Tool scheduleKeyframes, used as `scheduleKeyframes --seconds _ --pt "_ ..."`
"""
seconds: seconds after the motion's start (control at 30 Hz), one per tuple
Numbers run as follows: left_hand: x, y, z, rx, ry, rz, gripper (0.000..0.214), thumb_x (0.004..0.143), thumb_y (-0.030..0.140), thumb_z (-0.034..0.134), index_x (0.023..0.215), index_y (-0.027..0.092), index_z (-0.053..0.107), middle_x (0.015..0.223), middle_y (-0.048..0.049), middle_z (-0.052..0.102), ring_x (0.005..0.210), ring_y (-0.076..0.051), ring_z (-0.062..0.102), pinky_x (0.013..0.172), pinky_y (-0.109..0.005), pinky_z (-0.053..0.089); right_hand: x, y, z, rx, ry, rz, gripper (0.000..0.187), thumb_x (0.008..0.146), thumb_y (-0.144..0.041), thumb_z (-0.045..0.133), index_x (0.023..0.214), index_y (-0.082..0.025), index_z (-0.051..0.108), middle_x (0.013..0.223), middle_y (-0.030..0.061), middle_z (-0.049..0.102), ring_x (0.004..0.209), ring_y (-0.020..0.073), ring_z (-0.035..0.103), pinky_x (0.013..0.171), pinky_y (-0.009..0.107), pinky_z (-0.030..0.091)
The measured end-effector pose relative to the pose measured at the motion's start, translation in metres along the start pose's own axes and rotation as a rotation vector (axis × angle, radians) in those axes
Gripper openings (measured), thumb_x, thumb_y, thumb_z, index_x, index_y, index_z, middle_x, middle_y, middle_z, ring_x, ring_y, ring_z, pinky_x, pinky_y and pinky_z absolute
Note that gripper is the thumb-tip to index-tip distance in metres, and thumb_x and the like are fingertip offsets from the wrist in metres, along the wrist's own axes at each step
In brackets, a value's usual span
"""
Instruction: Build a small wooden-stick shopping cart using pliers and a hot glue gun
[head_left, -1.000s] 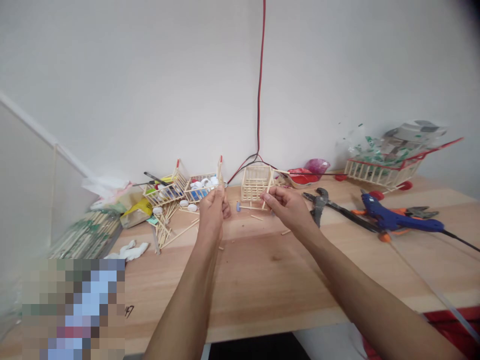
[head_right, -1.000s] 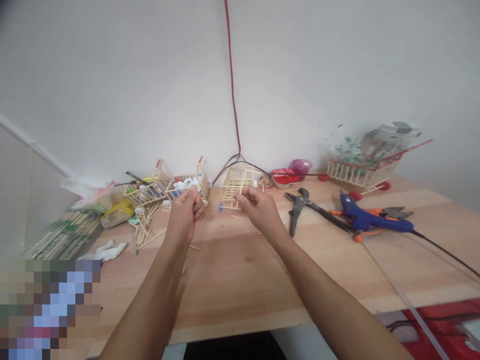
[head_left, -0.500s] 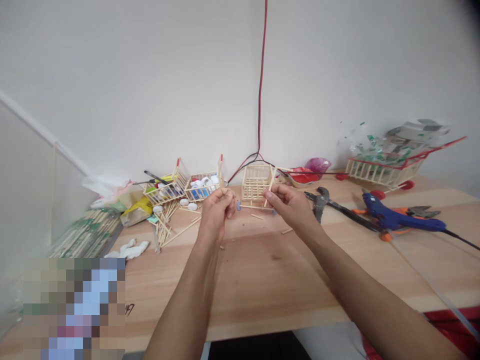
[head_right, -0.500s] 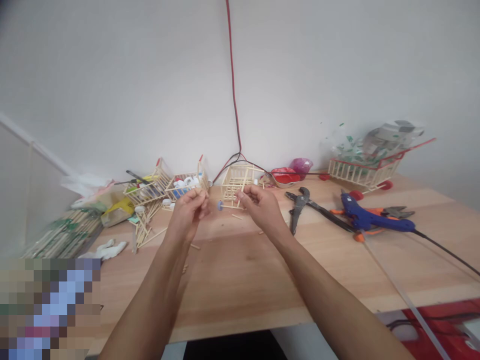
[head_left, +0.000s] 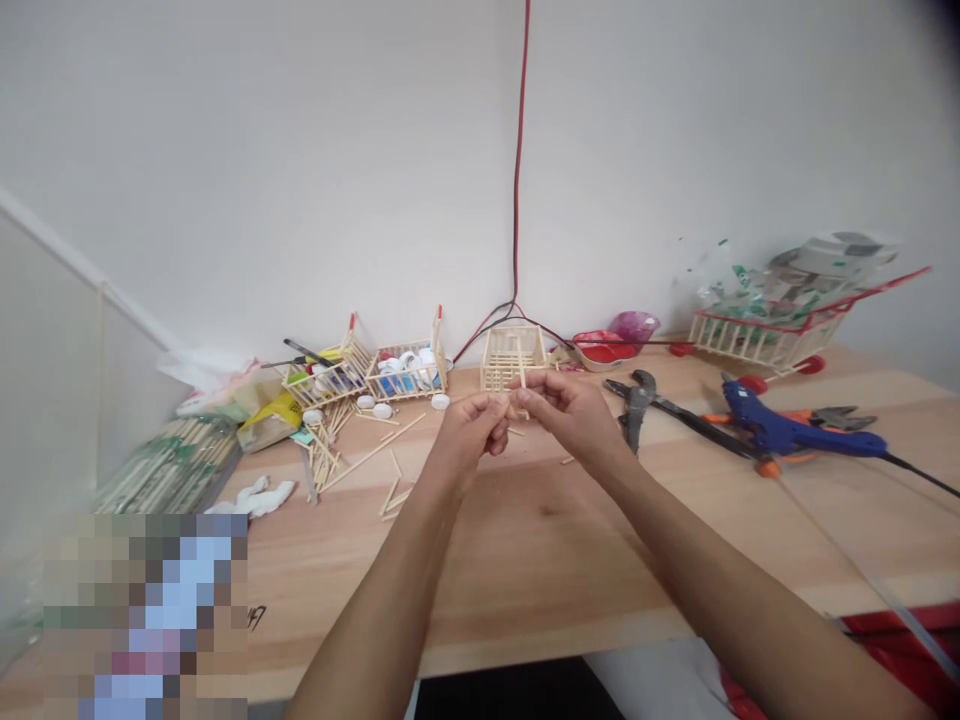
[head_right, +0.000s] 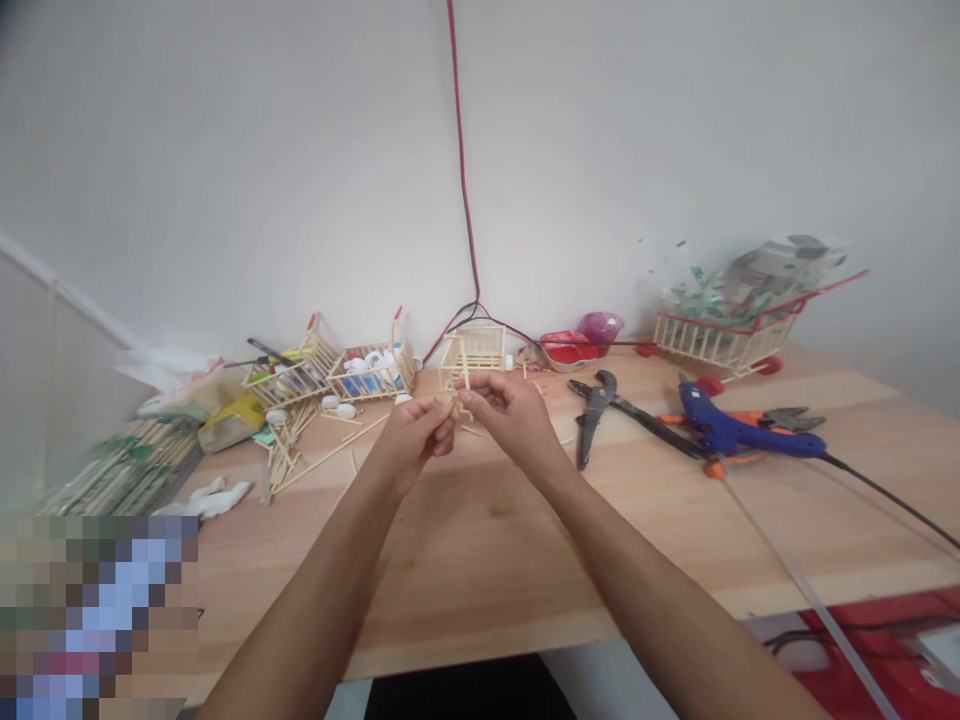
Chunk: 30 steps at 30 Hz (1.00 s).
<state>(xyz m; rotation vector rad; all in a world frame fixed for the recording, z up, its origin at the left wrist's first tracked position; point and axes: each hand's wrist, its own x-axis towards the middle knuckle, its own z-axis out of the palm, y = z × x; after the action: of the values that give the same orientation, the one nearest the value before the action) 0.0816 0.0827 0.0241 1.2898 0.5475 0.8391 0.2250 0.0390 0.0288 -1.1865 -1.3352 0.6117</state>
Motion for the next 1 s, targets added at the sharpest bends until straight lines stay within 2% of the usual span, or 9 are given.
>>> scheduleKeyframes --seconds 0.17,0.3,0.53,0.87,1.0 --pt "0.001 -0.008 0.007 0.039 0.054 0.019 0.034 0.08 0.043 0.061 0.066 0.015 0.051 0.048 0.0065 0.038 0.041 -0.005 0.034 0.043 -0.02 0.026 -0.002 0.0 0.002 -0.055 -0.001 -0.039 0.02 0.081 -0.035 0.06 0.077 -0.016 0.061 0.069 0.0008 0.059 0.063 0.0122 0.052 0.061 0.025 0.04" --pt "0.001 -0.01 0.009 0.078 0.084 0.033 0.035 0.081 0.046 0.059 0.068 0.015 0.052 0.048 0.0067 0.038 0.04 -0.005 0.034 0.042 -0.02 0.026 -0.002 0.004 0.001 -0.14 0.028 -0.035 0.018 0.081 -0.033 0.059 0.073 -0.017 0.057 0.066 0.0 0.057 0.06 0.0116 0.049 0.058 0.025 0.038" --pt "-0.002 -0.009 0.012 0.208 0.095 0.08 0.041 0.085 0.05 0.052 0.066 0.014 0.053 0.044 0.0061 0.038 0.039 -0.006 0.035 0.041 -0.021 0.027 -0.001 0.008 0.001 -0.162 0.02 -0.012 0.022 0.082 -0.036 0.056 0.069 -0.019 0.052 0.062 -0.0018 0.05 0.058 0.0115 0.042 0.055 0.025 0.033" --pt "-0.001 -0.009 0.013 -0.024 0.007 -0.088 0.049 0.082 0.06 0.053 0.064 0.015 0.049 0.046 0.0063 0.036 0.037 -0.004 0.032 0.04 -0.019 0.024 -0.001 0.007 0.001 -0.164 -0.029 0.01 0.028 0.085 -0.035 0.049 0.062 -0.02 0.043 0.057 -0.0039 0.042 0.055 0.0105 0.037 0.054 0.025 0.03" --pt "-0.001 -0.005 0.013 -0.118 -0.016 -0.11 0.043 0.083 0.054 0.056 0.065 0.017 0.041 0.049 0.0076 0.032 0.038 -0.005 0.032 0.041 -0.018 0.026 0.0 0.012 0.001 -0.13 -0.025 0.029 0.025 0.086 -0.037 0.049 0.067 -0.02 0.045 0.057 -0.0052 0.038 0.052 0.01 0.035 0.05 0.024 0.028"
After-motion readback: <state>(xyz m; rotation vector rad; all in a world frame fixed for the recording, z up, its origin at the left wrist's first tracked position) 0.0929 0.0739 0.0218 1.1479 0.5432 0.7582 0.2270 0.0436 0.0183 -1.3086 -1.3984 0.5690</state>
